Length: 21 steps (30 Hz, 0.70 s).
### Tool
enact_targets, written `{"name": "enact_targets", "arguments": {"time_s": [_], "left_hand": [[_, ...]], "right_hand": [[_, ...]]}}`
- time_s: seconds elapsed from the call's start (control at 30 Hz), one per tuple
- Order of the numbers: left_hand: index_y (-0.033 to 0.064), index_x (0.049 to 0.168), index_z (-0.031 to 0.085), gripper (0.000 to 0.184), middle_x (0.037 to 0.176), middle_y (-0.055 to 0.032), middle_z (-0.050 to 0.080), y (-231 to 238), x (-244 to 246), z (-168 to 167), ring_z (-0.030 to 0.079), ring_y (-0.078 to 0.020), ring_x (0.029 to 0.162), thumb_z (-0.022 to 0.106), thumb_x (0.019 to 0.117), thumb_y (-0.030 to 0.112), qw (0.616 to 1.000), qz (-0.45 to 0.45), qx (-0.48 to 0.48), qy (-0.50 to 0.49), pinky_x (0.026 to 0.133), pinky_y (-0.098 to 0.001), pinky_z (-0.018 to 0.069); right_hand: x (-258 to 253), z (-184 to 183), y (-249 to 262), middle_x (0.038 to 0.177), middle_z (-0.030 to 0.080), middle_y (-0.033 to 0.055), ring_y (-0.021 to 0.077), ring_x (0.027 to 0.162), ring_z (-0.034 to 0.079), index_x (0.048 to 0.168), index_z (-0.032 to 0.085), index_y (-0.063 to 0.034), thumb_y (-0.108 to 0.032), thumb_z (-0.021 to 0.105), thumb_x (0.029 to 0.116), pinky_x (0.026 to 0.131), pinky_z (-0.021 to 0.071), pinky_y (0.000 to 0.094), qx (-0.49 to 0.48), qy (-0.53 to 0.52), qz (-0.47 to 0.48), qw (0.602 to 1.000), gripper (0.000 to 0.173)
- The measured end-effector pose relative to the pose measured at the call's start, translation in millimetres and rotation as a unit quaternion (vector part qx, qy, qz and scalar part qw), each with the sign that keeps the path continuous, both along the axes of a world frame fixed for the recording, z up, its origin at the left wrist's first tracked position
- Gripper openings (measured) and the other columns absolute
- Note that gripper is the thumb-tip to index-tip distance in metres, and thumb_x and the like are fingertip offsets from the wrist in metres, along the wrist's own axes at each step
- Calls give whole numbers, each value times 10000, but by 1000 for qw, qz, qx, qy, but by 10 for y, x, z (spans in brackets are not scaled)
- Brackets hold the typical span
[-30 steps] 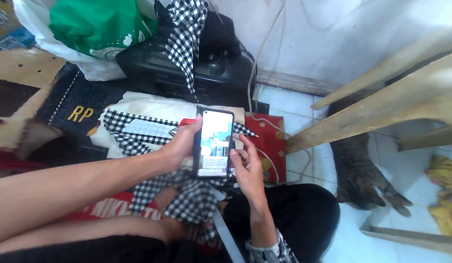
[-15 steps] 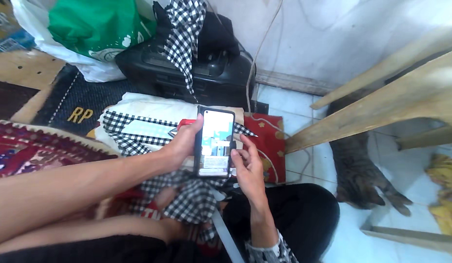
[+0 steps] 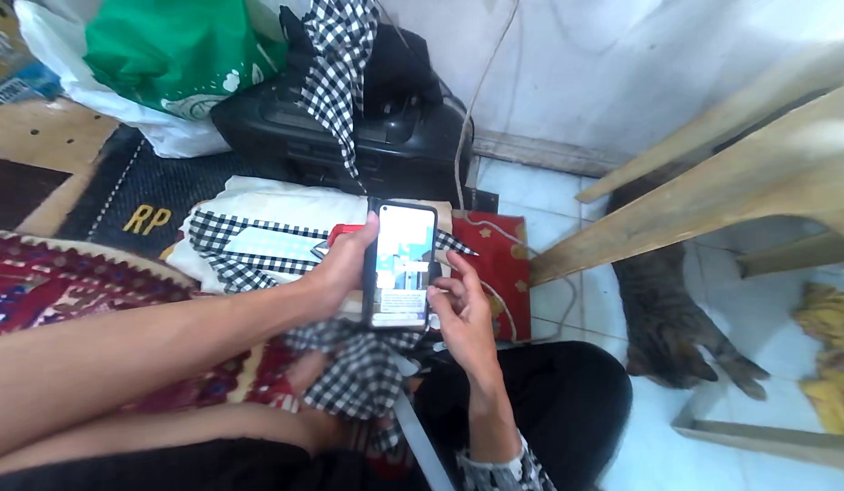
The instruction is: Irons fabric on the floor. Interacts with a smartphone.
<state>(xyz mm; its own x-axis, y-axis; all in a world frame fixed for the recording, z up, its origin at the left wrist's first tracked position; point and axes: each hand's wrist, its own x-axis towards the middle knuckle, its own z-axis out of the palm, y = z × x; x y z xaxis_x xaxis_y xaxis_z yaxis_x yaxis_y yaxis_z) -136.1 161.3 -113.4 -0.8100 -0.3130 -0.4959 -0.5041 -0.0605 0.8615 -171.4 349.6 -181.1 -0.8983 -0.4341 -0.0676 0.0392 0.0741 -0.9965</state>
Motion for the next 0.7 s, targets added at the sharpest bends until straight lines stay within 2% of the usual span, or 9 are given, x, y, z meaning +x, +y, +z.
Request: {"name": "enact_targets", "arguments": {"time_s": [0.17, 0.27, 0.6, 0.7], "left_hand": [[100, 1316, 597, 682, 1099, -94, 738, -81, -88, -177, 729, -236, 982, 207, 1072, 604, 1000, 11, 26, 12, 820, -454, 604], [91, 1294, 594, 661, 1072, -93, 728, 17, -134, -57, 722, -206, 968, 215, 1075, 586, 999, 47, 22, -10, 828, -418, 595], [102, 1304, 583, 669, 1070, -88, 717, 79, -139, 6, 712, -186, 941, 212, 1067, 606, 999, 46, 9, -10, 805, -390, 590], [85, 1299, 584, 660, 1079, -104, 719, 97, -170, 21, 715, -200, 970, 210, 1075, 580, 998, 59, 19, -15, 836, -409, 589]], "right_hand": [[-45, -37, 58, 1143, 686, 105, 121, 876, 708, 1570, 366, -127, -84, 642, 940, 760, 599, 276, -8, 7, 43, 999, 690], [-55, -41, 88, 1209, 662, 125, 134, 949, 705, 1580, 348, -124, -86, 642, 917, 796, 598, 282, -7, 26, 60, 998, 726], [-80, -57, 127, 1226, 658, 146, 136, 943, 706, 1585, 343, -112, -87, 630, 900, 789, 596, 271, -7, 55, 73, 996, 743], [-81, -53, 137, 1227, 659, 147, 141, 950, 708, 1584, 345, -111, -94, 636, 900, 794, 598, 276, -5, 58, 74, 996, 743]]}}
